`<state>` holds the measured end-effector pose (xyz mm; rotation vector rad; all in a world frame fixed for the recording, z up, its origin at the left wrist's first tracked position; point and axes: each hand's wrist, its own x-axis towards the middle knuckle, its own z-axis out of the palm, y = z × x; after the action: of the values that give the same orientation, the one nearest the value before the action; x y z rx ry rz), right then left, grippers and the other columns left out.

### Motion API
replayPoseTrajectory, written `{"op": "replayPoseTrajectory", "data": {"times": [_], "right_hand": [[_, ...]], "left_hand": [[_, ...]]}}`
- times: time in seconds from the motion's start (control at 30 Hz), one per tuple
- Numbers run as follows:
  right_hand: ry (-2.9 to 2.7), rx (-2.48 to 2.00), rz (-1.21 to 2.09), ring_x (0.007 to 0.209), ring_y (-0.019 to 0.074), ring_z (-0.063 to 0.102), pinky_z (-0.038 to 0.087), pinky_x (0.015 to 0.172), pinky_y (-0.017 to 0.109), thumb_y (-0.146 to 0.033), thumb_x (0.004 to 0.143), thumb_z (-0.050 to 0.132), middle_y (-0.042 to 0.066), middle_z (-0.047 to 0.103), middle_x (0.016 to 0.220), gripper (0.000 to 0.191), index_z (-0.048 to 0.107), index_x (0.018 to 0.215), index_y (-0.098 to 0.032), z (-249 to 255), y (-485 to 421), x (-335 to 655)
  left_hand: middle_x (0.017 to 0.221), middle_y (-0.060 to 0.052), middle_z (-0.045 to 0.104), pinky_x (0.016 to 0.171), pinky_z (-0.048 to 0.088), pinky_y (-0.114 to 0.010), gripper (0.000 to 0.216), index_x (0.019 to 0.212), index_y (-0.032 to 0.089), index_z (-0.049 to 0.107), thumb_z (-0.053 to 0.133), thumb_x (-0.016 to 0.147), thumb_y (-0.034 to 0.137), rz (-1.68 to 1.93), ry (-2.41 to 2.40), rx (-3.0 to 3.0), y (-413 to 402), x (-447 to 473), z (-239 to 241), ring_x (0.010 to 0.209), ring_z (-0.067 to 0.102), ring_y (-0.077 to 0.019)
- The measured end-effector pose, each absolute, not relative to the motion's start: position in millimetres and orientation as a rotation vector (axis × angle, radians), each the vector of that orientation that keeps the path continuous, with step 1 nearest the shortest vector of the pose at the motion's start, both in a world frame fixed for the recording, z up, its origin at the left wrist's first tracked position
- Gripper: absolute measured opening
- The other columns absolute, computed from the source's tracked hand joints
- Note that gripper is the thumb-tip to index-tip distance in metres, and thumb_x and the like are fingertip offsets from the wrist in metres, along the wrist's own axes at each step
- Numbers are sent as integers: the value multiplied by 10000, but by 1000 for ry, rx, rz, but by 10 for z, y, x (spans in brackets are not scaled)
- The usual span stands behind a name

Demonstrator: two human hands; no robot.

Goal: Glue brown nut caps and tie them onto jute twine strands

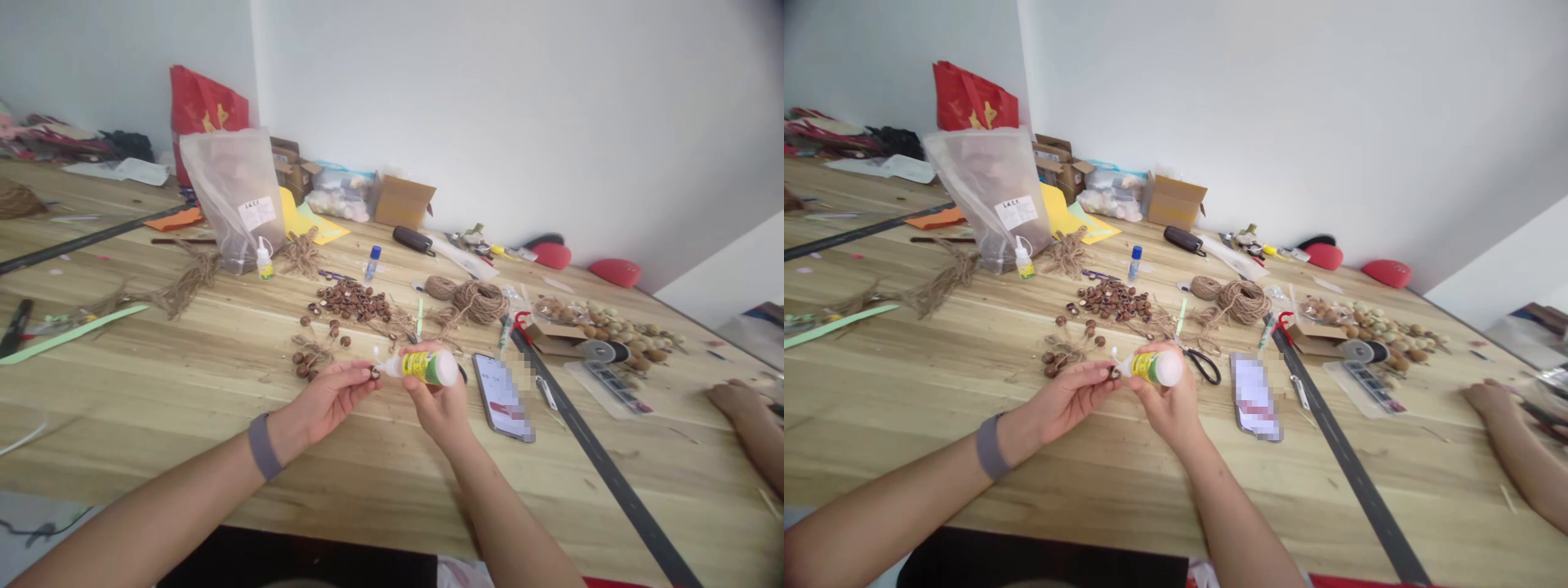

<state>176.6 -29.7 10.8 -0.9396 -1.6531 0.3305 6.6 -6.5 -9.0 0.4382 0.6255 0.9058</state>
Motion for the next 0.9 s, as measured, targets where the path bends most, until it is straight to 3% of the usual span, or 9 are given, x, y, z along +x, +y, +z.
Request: {"op": "replayPoseTrajectory", "data": {"times": [0.63, 0.9], "right_hand": [[-1682, -946, 301, 756, 189, 601, 486, 679, 312, -430, 822, 651, 35, 604, 853, 264, 582, 970, -223, 156, -311, 1747], [-1705, -914, 281, 744, 183, 594, 483, 663, 303, -428, 810, 668, 34, 597, 836, 269, 581, 954, -217, 161, -331, 1729]], "left_hand": [[747, -24, 729, 775, 517, -217, 197, 774, 126, 668, 773, 635, 34, 974, 633, 601, -114, 80, -69, 719, 683, -117], [766, -32, 722, 756, 519, -211, 166, 778, 119, 670, 718, 671, 2, 960, 645, 547, -103, 76, -84, 712, 676, -110]]}}
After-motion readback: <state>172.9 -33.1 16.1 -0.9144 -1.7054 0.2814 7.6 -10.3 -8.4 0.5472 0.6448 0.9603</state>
